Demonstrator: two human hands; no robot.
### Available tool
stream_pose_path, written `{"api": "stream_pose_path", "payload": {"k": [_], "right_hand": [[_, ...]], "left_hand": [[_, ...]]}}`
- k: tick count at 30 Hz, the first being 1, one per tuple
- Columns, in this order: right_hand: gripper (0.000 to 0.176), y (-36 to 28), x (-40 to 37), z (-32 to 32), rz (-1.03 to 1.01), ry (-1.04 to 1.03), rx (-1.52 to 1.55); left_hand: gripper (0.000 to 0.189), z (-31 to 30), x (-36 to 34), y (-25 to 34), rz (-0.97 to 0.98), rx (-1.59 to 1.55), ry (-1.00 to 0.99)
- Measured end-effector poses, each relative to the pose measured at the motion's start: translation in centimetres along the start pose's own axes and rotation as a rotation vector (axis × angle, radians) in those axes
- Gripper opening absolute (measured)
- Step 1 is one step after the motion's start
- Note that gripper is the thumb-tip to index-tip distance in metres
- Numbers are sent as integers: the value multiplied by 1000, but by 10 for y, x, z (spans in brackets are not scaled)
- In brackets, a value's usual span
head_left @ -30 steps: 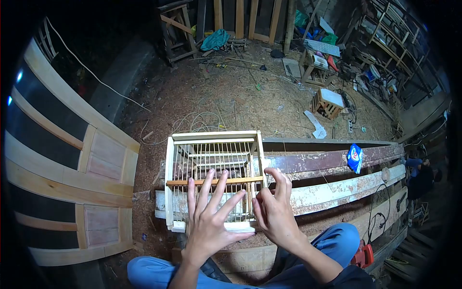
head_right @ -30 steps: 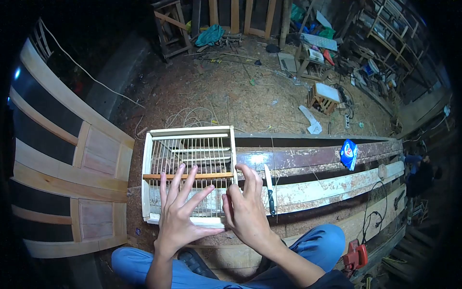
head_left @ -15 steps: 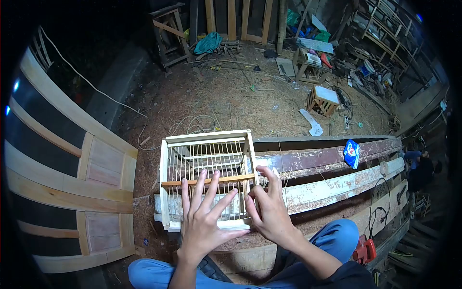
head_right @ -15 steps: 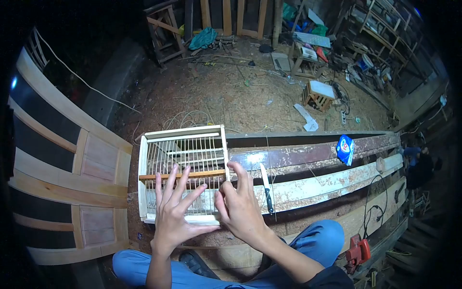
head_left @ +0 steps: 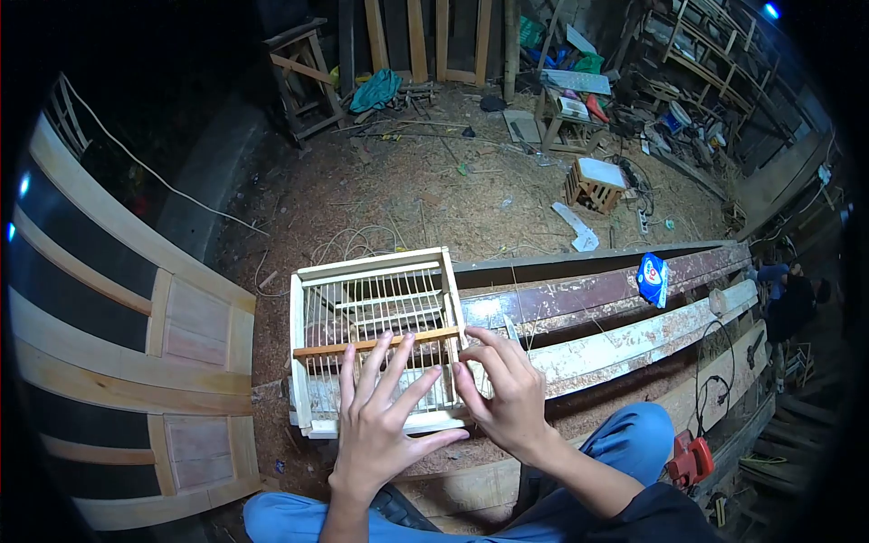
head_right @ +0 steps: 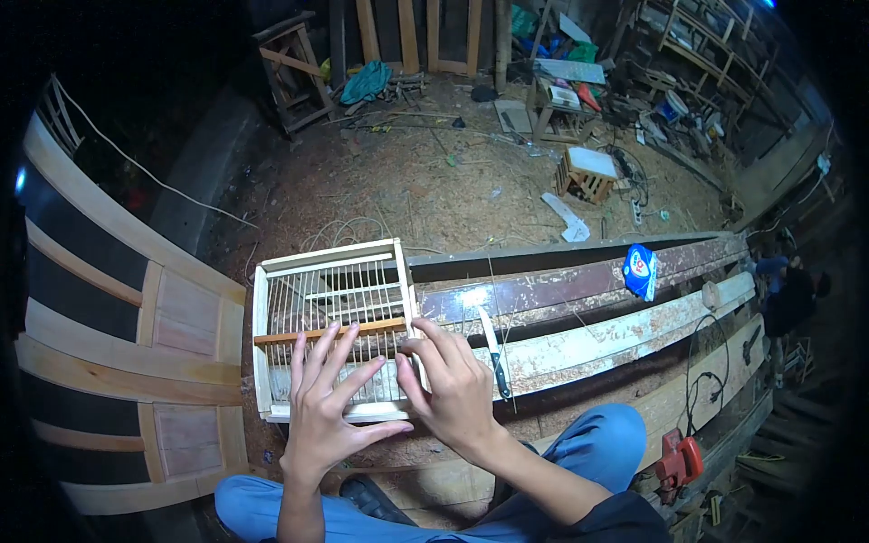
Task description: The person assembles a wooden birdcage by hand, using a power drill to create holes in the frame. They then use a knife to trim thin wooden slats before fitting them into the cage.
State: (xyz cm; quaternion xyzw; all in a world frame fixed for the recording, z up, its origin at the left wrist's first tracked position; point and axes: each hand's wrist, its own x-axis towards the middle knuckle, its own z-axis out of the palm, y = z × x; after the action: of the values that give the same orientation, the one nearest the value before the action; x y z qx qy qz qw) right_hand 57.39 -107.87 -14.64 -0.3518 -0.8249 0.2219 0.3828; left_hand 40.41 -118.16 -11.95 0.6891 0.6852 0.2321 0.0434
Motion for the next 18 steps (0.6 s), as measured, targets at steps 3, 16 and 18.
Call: {"api": "stream_pose_path", "payload": {"k": [3,16,18], "right_hand": [[15,5,-2,-2,20,-11,30],[26,45,0,-117,97,-216,4],[27,64,3,-141,69,-288,-47]], "left_hand": [[79,1,7,9,0,-30,-3],[29,16,37,69,68,-219,185],[29,27,37,87,102,-226,192]]}}
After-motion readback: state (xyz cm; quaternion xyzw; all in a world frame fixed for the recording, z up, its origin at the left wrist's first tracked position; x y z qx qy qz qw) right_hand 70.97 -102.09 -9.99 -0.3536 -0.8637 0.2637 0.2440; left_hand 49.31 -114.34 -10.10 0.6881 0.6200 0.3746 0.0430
